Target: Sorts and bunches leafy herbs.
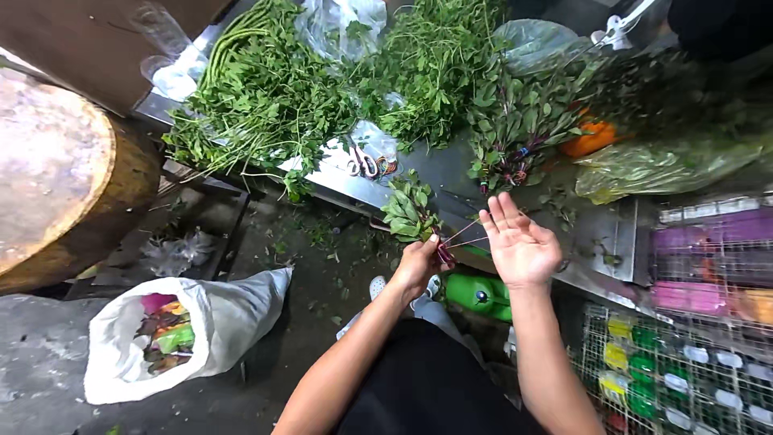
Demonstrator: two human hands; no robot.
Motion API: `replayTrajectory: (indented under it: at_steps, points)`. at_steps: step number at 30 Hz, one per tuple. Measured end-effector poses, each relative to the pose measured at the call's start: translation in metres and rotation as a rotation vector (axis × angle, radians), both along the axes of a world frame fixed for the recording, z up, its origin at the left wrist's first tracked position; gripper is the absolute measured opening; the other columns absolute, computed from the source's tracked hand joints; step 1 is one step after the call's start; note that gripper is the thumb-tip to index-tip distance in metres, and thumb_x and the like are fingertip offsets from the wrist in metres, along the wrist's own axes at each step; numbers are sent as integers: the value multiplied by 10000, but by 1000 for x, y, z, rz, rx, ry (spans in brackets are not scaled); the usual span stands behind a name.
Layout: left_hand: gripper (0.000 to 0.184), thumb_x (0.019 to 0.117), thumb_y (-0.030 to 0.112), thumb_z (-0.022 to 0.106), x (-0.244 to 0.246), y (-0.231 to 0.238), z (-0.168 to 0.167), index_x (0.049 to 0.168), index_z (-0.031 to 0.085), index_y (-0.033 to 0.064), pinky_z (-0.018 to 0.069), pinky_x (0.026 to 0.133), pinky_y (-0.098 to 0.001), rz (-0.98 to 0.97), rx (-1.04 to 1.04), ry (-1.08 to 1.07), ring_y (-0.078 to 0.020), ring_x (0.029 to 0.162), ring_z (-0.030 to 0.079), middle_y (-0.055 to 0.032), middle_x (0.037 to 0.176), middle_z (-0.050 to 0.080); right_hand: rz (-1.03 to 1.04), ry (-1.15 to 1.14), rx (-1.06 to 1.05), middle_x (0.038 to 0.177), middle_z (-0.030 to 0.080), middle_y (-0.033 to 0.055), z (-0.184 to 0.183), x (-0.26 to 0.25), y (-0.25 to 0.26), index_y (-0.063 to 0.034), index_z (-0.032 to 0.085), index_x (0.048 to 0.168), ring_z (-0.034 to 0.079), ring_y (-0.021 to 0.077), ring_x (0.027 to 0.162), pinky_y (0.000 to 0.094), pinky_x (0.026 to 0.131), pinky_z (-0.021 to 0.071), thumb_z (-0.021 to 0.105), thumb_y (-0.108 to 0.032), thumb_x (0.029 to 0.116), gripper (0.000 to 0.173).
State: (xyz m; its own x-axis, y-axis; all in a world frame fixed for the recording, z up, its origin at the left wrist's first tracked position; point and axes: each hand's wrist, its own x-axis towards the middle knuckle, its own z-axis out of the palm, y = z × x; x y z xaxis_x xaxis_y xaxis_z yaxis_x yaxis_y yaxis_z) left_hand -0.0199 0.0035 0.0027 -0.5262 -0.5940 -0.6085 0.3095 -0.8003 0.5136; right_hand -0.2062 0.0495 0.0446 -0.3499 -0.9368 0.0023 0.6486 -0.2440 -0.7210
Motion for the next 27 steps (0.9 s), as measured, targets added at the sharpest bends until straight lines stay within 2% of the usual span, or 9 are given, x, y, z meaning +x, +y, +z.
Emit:
replayTrajectory:
  at_steps: [1, 3, 6, 10, 12, 15, 19, 23, 27]
  points:
    - [333, 1124, 245, 407, -1, 1, -1, 1163, 532, -62, 622, 752, -382, -13, 6, -7, -225, 795, 716, -154, 943, 696, 163, 153, 37, 796, 718, -62, 2, -4, 5, -186, 737, 759, 688, 79, 797, 346, 837, 574, 567, -364, 940, 306]
    - [313, 1122, 233, 416, 1, -1, -3, 1145, 532, -56, 620, 740, -372, -42, -19, -10, -210, 770, 709, -142, 921, 693, 633, 512, 231, 644, 693, -44, 12, -20, 10, -85, 776, 1000, 608, 19, 520, 209, 539, 540, 548, -446, 999, 427]
    - [258, 1104, 170, 446, 6, 6, -13, 1037, 577, -42, 601, 736, -333, -127, -179, -50, -154, 738, 684, -84, 856, 684, 881, 804, 746, 609, 576, -21, 14, -12, -6, -40, 625, 1244, 513, 66, 434, 226, 443, 473, 525, -239, 1064, 286]
    - [240, 1091, 175, 487, -2, 12, -19, 1031, 571, -41, 606, 740, -338, -152, -220, -117, -157, 774, 691, -93, 884, 679, 884, 831, 309, 791, 708, -65, 13, -11, 7, -53, 725, 852, 652, 12, 750, 224, 731, 556, 559, -196, 968, 248]
    - [248, 1090, 185, 496, -3, 7, -17, 1037, 573, -45, 602, 730, -332, -124, -204, -146, -155, 764, 681, -93, 879, 668, 878, 988, -5, 984, 754, 20, 32, 0, 23, -39, 769, 887, 685, 93, 991, 309, 934, 557, 557, -266, 1002, 331]
    - [245, 1085, 196, 515, -6, -1, -8, 1015, 582, -29, 581, 728, -319, -85, -197, -188, -140, 758, 661, -84, 864, 658, 925, 1243, -161, 904, 758, 8, 56, 19, 53, -96, 809, 993, 675, 100, 915, 361, 955, 489, 568, -264, 1008, 295]
    - [250, 1098, 189, 480, -16, -11, 2, 1041, 569, -38, 581, 742, -328, -15, -90, -158, -164, 771, 666, -107, 881, 662, 1081, 1658, 113, 1079, 762, 105, 27, 34, 68, -106, 751, 1234, 696, 273, 1061, 518, 1078, 434, 529, -127, 970, 346]
    - [387, 1136, 266, 338, -17, -15, 21, 1282, 541, -29, 566, 920, -389, -66, 19, -19, -220, 1021, 698, -146, 1132, 708, 1027, 1767, 540, 1552, 475, 198, -58, 23, 52, -21, 425, 1548, 367, 374, 1490, 591, 1268, 93, 558, -25, 943, 619]
    - [480, 1132, 325, 244, -11, -3, 7, 1229, 582, -1, 554, 881, -430, -12, 95, 16, -256, 1012, 677, -154, 1110, 696, 314, 1206, 540, 1473, 562, 178, -81, -4, 35, 43, 483, 1485, 526, 235, 1385, 386, 1170, 422, 496, 39, 935, 550]
